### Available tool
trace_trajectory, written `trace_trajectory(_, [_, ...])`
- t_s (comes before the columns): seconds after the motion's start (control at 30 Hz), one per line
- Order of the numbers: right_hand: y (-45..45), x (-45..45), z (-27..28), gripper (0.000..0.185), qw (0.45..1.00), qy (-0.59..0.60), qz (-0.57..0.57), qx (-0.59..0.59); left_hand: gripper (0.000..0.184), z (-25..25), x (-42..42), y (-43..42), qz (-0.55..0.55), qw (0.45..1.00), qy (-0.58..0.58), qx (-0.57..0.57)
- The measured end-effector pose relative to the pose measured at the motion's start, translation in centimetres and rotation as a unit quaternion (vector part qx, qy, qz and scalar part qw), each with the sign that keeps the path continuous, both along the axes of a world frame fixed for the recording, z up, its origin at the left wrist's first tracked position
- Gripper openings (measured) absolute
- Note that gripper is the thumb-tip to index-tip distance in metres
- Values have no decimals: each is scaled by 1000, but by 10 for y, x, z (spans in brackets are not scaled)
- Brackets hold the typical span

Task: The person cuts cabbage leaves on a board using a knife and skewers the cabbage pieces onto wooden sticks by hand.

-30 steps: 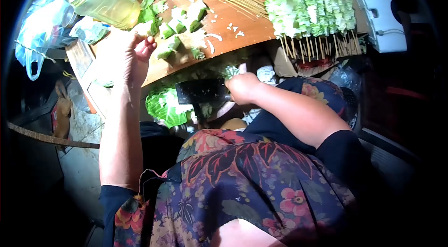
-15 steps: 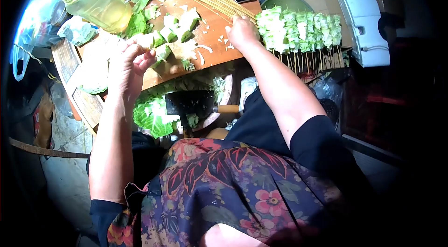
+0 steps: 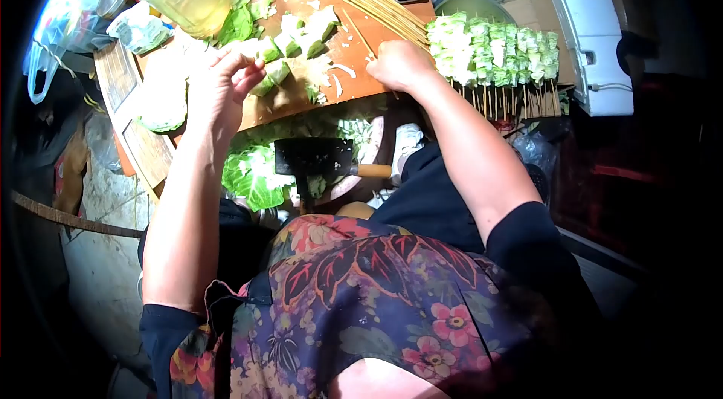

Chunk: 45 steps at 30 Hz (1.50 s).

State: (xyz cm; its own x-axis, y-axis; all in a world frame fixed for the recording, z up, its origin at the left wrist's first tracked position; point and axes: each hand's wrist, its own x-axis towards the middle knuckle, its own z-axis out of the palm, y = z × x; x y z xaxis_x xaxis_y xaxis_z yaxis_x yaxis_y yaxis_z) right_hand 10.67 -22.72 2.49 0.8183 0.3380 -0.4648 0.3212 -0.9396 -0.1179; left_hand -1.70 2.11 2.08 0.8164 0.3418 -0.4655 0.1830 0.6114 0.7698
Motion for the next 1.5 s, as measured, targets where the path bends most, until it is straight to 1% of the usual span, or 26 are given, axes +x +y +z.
trace_trajectory(0.03, [1, -5, 11, 36, 999, 23, -13, 22, 21, -2, 2, 3, 20, 1000, -4, -6])
trace_trajectory(0.07, [1, -13, 22, 30, 996, 8, -30, 79, 21, -1, 4, 4, 34, 999, 6, -10])
trace_trajectory(0.1, [1, -21, 31, 30, 996, 9, -30, 84, 21, 0, 6, 5, 34, 999, 7, -5])
trace_trajectory(0.13, [-1, -30, 40, 24, 976, 85, -83, 181, 21, 2, 8, 4, 48, 999, 6, -7])
trace_trajectory(0.17, [-2, -40, 44, 22, 939, 158, -133, 275, 22, 3, 10, 4, 62, 998, 4, -10])
trace_trajectory(0.23, [-5, -62, 45, 22, 894, 119, -51, 428, 21, 5, 12, 3, 63, 998, 1, -13])
trace_trajectory(0.27, [-3, -73, 49, 19, 879, 130, -45, 456, 22, 7, 14, -1, 80, 997, 6, -21])
trace_trajectory(0.3, [0, -81, 59, 16, 873, 163, -49, 458, 23, 9, 14, -4, 97, 995, 11, -29])
trace_trajectory(0.37, [4, -91, 52, 11, 860, 147, 2, 489, 25, 7, 15, -2, 99, 994, 12, -45])
trace_trajectory(0.43, [10, -95, 55, 10, 857, 167, -6, 488, 27, 9, 16, 0, 104, 992, 1, -68])
trace_trajectory(0.5, [11, -95, 50, 10, 855, 85, 92, 503, 32, 9, 16, -1, 121, 990, 9, -66])
trace_trajectory(0.57, [12, -93, 48, 11, 855, 100, 86, 502, 37, 7, 17, 1, 122, 990, 25, -71])
trace_trajectory(0.63, [15, -93, 47, 13, 871, 175, -11, 459, 38, 7, 16, 2, 119, 990, 16, -68])
trace_trajectory(0.67, [17, -92, 48, 13, 870, 176, -10, 460, 40, 7, 16, 2, 115, 991, 8, -66])
trace_trajectory(0.7, [19, -90, 51, 12, 884, 166, -14, 436, 40, 8, 16, 2, 116, 991, 9, -64])
trace_trajectory(0.73, [20, -89, 52, 16, 898, 156, -19, 412, 39, 10, 16, 1, 118, 991, 10, -60])
trace_trajectory(0.87, [22, -88, 50, 15, 910, 143, -16, 388, 36, 10, 15, 1, 124, 991, 8, -52])
trace_trajectory(0.9, [23, -89, 51, 15, 905, 144, -22, 400, 36, 10, 15, 3, 126, 991, 7, -52])
trace_trajectory(0.97, [25, -91, 52, 15, 900, 144, -26, 411, 37, 10, 13, 8, 70, 997, -28, -9])
trace_trajectory(1.1, [28, -96, 53, 14, 880, 180, -48, 437, 38, 4, 10, 9, 61, 996, -57, 18])
trace_trajectory(1.17, [29, -97, 51, 13, 875, 190, -53, 441, 40, 4, 9, 3, 108, 986, -69, 108])
trace_trajectory(1.2, [29, -97, 46, 13, 856, 217, -70, 464, 40, 6, 9, 1, 108, 986, -69, 109])
trace_trajectory(1.23, [29, -98, 45, 13, 834, 243, -88, 487, 40, 8, 8, -1, 94, 983, -76, 139])
trace_trajectory(1.27, [29, -98, 46, 13, 834, 243, -88, 487, 39, 10, 8, -2, 80, 979, -83, 169])
trace_trajectory(1.33, [30, -98, 54, 15, 805, 275, -130, 510, 40, 10, 6, -1, 65, 980, -82, 167])
trace_trajectory(1.5, [27, -98, 45, 15, 806, 263, -127, 516, 39, 15, 7, -6, 37, 983, -78, 159])
